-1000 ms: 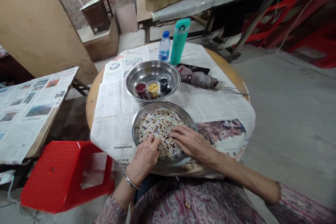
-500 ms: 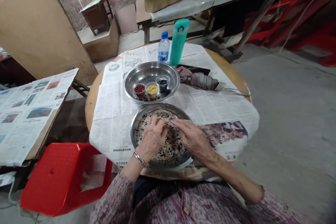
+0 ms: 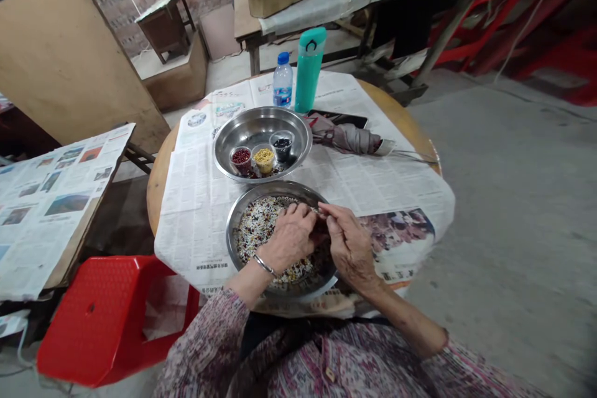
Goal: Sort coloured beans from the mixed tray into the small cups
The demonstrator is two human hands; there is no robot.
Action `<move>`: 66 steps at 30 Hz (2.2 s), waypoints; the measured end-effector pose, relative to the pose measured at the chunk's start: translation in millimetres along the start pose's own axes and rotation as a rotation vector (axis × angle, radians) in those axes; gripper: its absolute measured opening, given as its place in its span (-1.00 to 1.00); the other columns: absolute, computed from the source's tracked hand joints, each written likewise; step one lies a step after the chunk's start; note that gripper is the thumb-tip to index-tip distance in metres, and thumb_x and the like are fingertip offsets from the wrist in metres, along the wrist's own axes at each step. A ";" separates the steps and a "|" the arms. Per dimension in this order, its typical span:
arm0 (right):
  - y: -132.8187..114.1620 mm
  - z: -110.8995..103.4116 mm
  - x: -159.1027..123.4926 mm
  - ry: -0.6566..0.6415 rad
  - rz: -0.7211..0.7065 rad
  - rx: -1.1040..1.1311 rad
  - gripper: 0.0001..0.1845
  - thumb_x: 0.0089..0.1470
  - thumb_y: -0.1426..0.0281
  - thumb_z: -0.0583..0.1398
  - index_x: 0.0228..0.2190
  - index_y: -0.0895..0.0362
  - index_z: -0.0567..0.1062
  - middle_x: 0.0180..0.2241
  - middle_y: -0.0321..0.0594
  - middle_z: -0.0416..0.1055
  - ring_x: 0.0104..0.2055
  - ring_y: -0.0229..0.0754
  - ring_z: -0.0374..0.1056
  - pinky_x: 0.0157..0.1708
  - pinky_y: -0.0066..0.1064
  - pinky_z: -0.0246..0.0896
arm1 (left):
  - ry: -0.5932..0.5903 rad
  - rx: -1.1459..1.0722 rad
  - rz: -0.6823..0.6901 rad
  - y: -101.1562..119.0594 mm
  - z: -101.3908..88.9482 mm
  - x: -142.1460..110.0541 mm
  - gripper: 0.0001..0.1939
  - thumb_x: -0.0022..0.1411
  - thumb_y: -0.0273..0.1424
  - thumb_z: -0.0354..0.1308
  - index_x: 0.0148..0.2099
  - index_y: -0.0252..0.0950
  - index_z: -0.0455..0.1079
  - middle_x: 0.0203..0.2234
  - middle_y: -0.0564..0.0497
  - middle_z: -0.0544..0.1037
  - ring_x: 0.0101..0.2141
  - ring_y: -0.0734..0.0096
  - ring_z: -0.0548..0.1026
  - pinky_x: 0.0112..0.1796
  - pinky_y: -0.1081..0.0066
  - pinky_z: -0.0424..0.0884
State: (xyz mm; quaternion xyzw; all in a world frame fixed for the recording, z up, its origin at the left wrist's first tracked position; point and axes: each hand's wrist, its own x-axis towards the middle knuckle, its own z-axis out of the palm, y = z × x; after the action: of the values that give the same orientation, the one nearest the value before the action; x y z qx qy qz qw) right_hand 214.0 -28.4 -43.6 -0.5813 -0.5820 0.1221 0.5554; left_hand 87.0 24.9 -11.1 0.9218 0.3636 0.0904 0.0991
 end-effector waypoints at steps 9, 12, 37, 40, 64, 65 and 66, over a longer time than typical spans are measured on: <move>-1.1 -0.9 -0.8 -0.043 0.019 0.018 -0.69 0.30 0.34 0.01 -0.07 0.07 0.49 -0.15 -0.12 0.53 -0.13 -0.10 0.46 -0.05 -0.19 0.38 | 0.009 0.040 0.095 -19.9 -16.7 -55.0 -0.88 0.38 -0.45 0.04 -0.17 -0.25 0.41 -0.24 -0.05 0.45 -0.17 0.27 0.42 -0.11 0.25 0.44; -2.4 -1.0 -1.1 -0.034 0.014 0.026 -0.71 0.28 0.32 0.03 -0.09 0.06 0.50 -0.17 -0.13 0.53 -0.14 -0.09 0.46 -0.06 -0.18 0.38 | 0.098 0.001 -0.016 -26.7 -21.4 -62.8 -0.86 0.38 -0.42 0.07 -0.05 -0.25 0.38 -0.13 -0.09 0.47 -0.09 0.24 0.44 -0.07 0.23 0.45; 3.4 -1.5 -3.7 -0.074 -0.166 -0.025 -0.78 0.23 0.43 0.11 -0.11 0.08 0.48 -0.19 -0.14 0.53 -0.13 -0.08 0.43 -0.06 -0.17 0.34 | 0.055 0.313 -0.090 -53.1 -9.5 -56.1 -0.22 0.32 0.06 -0.02 0.38 -0.35 0.05 0.36 -0.22 0.10 0.36 -0.08 0.02 0.26 -0.11 0.08; 2.6 0.2 -2.0 -0.129 -0.207 -0.083 -0.78 0.21 0.45 0.12 -0.13 0.09 0.50 -0.22 -0.13 0.54 -0.15 -0.07 0.42 -0.07 -0.17 0.34 | 0.021 0.329 -0.095 -40.7 -4.1 -64.0 -0.13 0.31 0.13 -0.09 0.41 -0.39 -0.05 0.38 -0.26 0.04 0.36 -0.08 -0.01 0.26 -0.18 0.03; 6.2 1.6 -2.6 -0.111 -0.236 -0.063 -0.71 0.19 0.55 0.10 -0.10 0.10 0.49 -0.23 -0.13 0.53 -0.18 -0.10 0.43 -0.12 -0.21 0.35 | -0.016 0.302 -0.234 -27.4 7.8 -40.9 -0.16 0.37 0.09 -0.17 0.40 -0.47 -0.08 0.37 -0.32 0.03 0.37 0.00 -0.02 0.28 -0.09 0.05; 6.6 1.7 -2.7 -0.115 -0.238 -0.065 -0.71 0.19 0.55 0.10 -0.09 0.10 0.49 -0.22 -0.13 0.53 -0.17 -0.10 0.43 -0.11 -0.21 0.35 | -0.027 0.295 -0.191 -24.0 9.5 -39.6 -0.19 0.39 0.07 -0.19 0.41 -0.46 -0.10 0.38 -0.30 0.01 0.38 0.02 -0.04 0.29 -0.11 0.02; 7.1 1.8 -2.9 -0.118 -0.241 -0.068 -0.71 0.19 0.55 0.10 -0.09 0.10 0.49 -0.22 -0.13 0.53 -0.16 -0.09 0.43 -0.10 -0.21 0.35 | -0.040 0.290 -0.147 -20.1 10.7 -38.7 -0.21 0.40 0.05 -0.22 0.41 -0.44 -0.12 0.38 -0.29 -0.01 0.38 0.04 -0.06 0.29 -0.14 -0.01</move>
State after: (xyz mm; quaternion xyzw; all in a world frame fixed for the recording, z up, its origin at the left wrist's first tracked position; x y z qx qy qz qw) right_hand 215.6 -27.8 -51.2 -0.5174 -0.6830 0.0684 0.5109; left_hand 48.6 11.5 -30.1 0.8990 0.4373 0.0112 -0.0213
